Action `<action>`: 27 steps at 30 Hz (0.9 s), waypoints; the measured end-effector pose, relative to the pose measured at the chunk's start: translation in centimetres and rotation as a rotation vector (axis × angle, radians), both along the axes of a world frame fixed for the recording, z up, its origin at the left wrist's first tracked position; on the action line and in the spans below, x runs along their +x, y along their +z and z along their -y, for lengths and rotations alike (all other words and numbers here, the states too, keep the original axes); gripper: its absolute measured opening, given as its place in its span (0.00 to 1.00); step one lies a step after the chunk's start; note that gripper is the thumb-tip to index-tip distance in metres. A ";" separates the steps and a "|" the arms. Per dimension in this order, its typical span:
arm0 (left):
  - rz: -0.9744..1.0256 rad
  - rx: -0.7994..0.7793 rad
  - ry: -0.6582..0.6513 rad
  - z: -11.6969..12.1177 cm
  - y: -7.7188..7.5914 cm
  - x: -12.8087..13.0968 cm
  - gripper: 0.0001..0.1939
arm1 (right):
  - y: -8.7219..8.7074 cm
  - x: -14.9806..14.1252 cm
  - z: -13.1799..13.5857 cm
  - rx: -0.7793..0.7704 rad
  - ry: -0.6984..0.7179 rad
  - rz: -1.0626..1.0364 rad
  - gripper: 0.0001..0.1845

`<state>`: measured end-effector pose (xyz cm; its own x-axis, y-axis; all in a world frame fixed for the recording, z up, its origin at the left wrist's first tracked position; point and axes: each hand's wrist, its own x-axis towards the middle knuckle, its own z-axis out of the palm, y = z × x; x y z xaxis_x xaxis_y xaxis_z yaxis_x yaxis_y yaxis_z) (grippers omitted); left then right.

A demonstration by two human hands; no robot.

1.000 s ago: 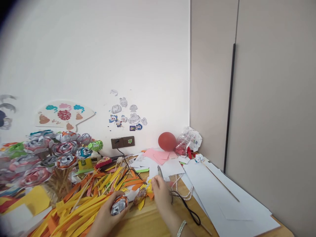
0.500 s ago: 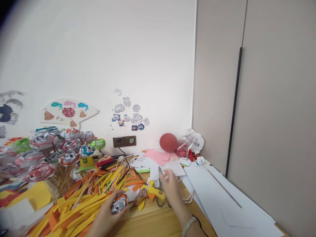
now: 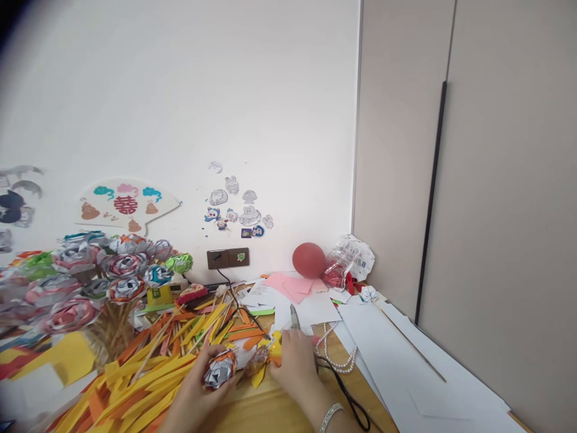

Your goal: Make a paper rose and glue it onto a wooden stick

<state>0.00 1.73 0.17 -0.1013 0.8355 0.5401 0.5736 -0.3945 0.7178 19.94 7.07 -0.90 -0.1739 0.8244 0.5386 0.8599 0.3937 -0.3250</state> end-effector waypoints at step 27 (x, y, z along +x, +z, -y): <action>0.035 -0.065 0.026 1.0 0.7 0.9 0.20 | 1.7 -0.7 2.8 0.315 0.033 -0.305 0.31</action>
<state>0.92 0.77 0.84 -0.1408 0.8657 0.4803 0.5571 -0.3317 0.7613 19.23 4.22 0.81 0.0091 0.6082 0.7937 0.7286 0.5397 -0.4218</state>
